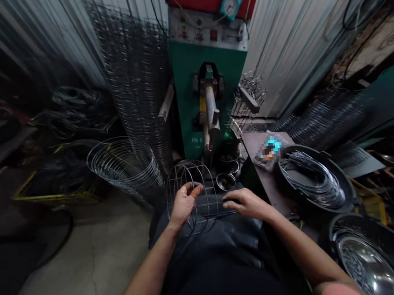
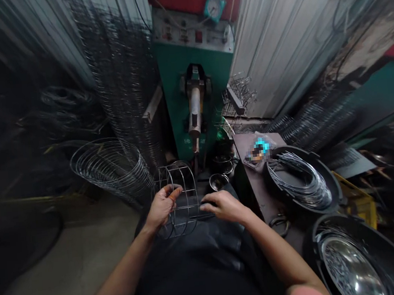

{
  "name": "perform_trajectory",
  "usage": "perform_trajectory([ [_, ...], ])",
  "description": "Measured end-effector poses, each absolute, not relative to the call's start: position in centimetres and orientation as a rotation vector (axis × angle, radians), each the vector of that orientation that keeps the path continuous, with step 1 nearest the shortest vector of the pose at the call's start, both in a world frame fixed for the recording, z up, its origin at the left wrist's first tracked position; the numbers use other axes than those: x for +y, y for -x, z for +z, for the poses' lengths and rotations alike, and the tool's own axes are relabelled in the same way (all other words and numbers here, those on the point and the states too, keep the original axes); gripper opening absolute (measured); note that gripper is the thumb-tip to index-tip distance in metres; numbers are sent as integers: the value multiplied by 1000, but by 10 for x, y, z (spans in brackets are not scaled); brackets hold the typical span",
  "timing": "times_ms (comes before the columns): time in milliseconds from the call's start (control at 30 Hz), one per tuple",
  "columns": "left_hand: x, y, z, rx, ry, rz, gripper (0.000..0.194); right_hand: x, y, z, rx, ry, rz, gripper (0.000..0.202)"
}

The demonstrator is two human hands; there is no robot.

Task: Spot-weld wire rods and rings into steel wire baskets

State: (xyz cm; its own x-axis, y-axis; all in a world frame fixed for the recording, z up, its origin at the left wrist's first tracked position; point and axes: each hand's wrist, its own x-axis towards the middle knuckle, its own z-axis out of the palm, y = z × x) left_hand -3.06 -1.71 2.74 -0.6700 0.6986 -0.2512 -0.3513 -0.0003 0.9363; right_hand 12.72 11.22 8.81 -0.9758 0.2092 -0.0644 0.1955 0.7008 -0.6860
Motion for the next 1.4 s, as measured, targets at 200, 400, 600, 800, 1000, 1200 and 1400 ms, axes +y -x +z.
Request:
perform_trajectory([
  [200,-28,36,21,1587,-444,1712,42,105,-103,88,-3031,269,892,18],
  [400,-46,46,27,1776,-563,1614,47,128,-112,90,-2717,430,1136,14],
  [600,-52,44,25,1801,-609,1626,41,143,-114,82,-2614,611,1121,7],
  [800,-36,50,32,1675,-376,1763,40,163,-109,88,-2540,661,1099,23],
  [1000,-6,70,51,1565,-436,1853,36,192,-100,88,-2359,686,1056,21],
  [1200,26,83,50,1581,-413,1875,38,224,-88,61,-2368,600,849,24],
  [1400,45,85,39,1543,-393,1857,39,238,-73,34,-2394,570,746,21],
])
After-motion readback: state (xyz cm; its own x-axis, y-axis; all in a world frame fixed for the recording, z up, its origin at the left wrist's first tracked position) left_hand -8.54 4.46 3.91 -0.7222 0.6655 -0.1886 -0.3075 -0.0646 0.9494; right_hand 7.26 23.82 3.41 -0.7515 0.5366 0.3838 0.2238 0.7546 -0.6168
